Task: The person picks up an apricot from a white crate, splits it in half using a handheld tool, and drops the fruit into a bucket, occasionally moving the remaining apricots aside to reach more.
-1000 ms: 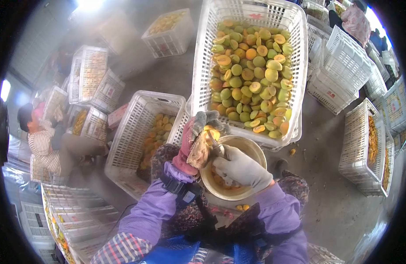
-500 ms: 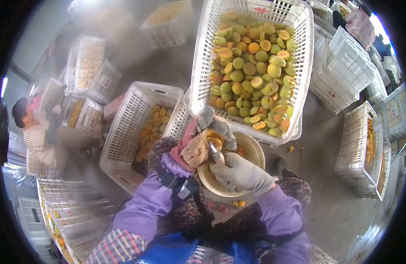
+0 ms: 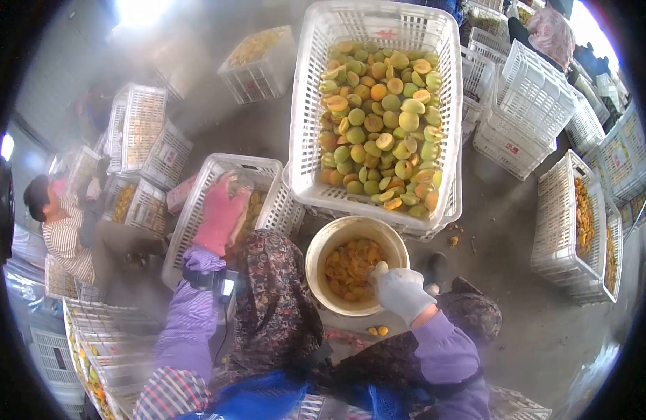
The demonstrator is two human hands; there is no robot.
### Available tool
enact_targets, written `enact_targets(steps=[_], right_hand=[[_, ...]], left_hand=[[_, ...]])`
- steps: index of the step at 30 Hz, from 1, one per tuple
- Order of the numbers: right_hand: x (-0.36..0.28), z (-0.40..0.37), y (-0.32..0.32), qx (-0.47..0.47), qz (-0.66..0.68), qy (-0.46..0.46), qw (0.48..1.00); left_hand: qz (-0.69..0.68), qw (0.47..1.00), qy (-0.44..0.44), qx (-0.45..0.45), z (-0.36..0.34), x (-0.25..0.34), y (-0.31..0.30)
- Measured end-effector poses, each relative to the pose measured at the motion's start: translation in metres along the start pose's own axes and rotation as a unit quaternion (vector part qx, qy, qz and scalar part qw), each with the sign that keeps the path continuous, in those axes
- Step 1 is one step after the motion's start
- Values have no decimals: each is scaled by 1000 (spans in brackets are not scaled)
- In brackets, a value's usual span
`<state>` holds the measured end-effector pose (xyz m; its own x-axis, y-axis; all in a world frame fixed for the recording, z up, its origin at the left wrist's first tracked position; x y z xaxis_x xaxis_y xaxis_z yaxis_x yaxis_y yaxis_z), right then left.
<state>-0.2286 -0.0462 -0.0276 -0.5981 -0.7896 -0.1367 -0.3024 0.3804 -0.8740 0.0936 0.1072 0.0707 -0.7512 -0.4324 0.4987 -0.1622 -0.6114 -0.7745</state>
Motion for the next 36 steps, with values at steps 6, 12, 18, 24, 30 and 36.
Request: enact_targets(steps=[6,12,18,24,30,36], right_hand=[[-8,-23,-41,279,35,-100,954],[-8,-28,-71,191,106,-43,975],[3,-24,-89,207,111,-27,972],[2,-29,-80,217,97,-46,970],[9,-34,-85,306,58,-41,949],[21,-29,-100,341,184,-31,921]], left_hand=[[-5,976,163,-141,60,108,86],[152,924,90,-339,128,95,199],[235,919,35,-315,141,66,246],[299,879,99,-357,127,76,243],[270,909,138,-287,113,88,232],[20,938,130,-320,103,125,188]])
Point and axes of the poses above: each hand's wrist, its own z-axis towards the middle knuckle, its own y-axis out of the palm, x = y × z, the point moved 9 cm from there along z, towards the middle knuckle, and after that the axes turned 12 degrees about y, right-handed, at the moved point
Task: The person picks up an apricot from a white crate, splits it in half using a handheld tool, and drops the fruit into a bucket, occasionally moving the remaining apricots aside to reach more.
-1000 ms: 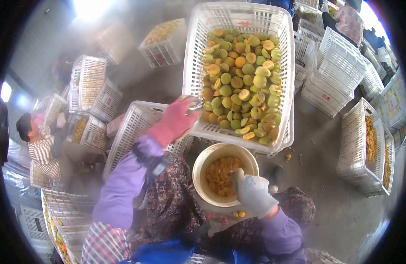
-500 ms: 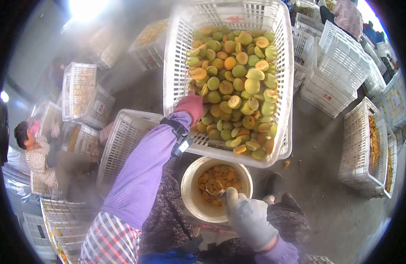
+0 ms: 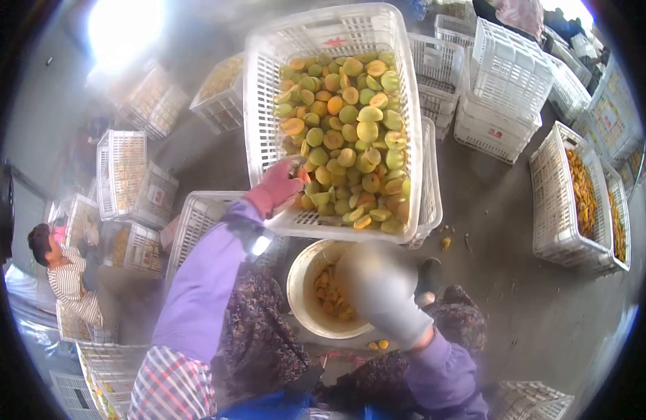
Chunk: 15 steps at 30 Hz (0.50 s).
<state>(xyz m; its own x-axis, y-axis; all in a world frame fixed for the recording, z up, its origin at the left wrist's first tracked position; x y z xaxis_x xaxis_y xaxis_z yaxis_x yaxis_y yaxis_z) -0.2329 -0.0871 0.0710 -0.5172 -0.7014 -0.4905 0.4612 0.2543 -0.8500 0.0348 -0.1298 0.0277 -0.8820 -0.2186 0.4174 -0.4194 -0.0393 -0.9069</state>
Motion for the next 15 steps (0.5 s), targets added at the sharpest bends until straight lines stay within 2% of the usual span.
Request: enact_targets(steps=[2,4,5,8,9,11,13,15], right_hand=[[-2,6,-5,3,62,7,998],[-5,13,-5,31,124,-1,992],[-7,15,-6,44,155,-4,987],[-15,19,-10,30,195,29,980],[-13,20,-4,9,212,39,977],[-17,15,0,4,161,17,987],[-24,12,3,-8,126,2,992],[-23,12,18,-55,80,15,995]], left_hand=[[-201,978,48,21,-12,8,-12],[-442,891,85,50,-44,28,-17],[-384,919,72,55,-61,37,-20],[-646,754,82,86,-104,67,-2],[-682,721,85,89,-114,76,3],[-749,648,93,101,-129,88,11],[-835,534,0,129,-142,66,45],[-704,693,22,150,-144,59,51]])
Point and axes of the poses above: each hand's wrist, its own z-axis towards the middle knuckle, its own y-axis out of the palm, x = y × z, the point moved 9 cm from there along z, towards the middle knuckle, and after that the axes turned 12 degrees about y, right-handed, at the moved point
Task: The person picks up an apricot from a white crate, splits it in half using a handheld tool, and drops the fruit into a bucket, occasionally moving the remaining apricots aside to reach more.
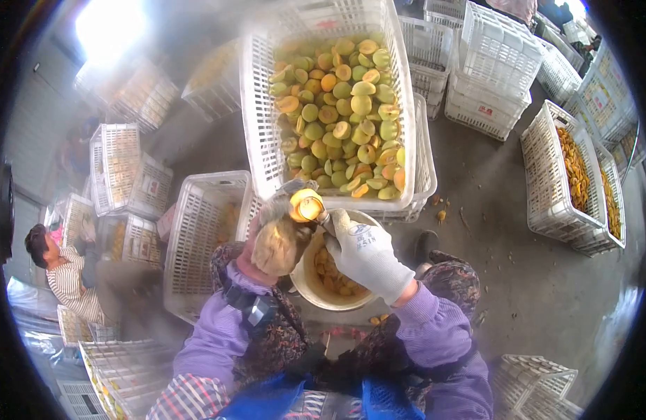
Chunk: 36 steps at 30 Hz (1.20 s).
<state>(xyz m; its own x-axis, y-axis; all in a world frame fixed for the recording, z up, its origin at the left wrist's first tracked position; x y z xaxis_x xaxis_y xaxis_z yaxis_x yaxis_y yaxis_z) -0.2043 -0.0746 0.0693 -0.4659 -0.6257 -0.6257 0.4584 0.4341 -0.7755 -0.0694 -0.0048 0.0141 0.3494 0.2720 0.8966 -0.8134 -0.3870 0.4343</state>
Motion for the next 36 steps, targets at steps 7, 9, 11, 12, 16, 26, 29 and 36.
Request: enact_targets(steps=[7,9,11,12,16,26,29,36], right_hand=[[17,8,21,-32,-28,48,998],[16,9,16,3,2,26,1000],[16,9,13,17,34,5,999],[16,8,12,14,50,-4,999],[17,9,7,-8,117,32,993],[12,5,27,-45,-17,31,998],[1,2,20,11,-33,-11,999],[-3,4,24,-4,-66,-18,998]], left_hand=[[193,970,92,-119,0,-22,-2],[100,987,66,-108,-1,-27,-10],[-139,989,-9,-52,-1,-33,-11],[-193,980,-30,-29,-1,-36,-13],[-96,995,-39,1,5,-52,-39],[14,995,87,-48,-33,-30,-27],[130,981,128,-63,-33,-24,-25],[378,904,173,-102,-12,-28,-19]])
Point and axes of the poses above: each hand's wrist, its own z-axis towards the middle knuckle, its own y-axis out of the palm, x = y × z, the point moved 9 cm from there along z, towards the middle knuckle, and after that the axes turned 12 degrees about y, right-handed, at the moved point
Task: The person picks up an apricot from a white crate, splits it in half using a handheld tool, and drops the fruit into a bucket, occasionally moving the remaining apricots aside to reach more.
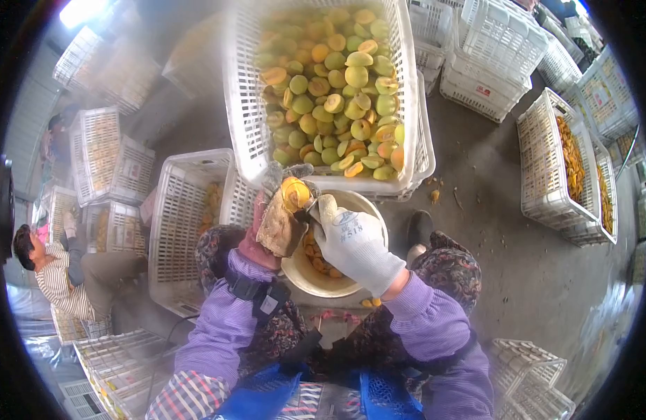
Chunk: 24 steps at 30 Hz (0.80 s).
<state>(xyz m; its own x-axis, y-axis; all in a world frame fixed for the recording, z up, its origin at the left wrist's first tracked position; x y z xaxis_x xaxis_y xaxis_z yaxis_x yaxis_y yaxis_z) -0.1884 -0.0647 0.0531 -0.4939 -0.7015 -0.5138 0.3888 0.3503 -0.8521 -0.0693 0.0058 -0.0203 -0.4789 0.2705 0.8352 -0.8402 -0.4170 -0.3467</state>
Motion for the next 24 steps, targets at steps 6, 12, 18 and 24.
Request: enact_targets(steps=[6,12,18,24], right_hand=[[1,-4,13,11,-93,-19,995],[7,-6,25,-63,30,32,997],[9,1,23,-88,175,60,979],[-3,-4,31,-85,215,80,970]], left_hand=[[224,970,49,-83,1,0,14],[13,1000,-7,-9,-2,-7,-4],[-491,856,-118,110,-12,-29,0],[-414,890,-102,160,9,-33,4]])
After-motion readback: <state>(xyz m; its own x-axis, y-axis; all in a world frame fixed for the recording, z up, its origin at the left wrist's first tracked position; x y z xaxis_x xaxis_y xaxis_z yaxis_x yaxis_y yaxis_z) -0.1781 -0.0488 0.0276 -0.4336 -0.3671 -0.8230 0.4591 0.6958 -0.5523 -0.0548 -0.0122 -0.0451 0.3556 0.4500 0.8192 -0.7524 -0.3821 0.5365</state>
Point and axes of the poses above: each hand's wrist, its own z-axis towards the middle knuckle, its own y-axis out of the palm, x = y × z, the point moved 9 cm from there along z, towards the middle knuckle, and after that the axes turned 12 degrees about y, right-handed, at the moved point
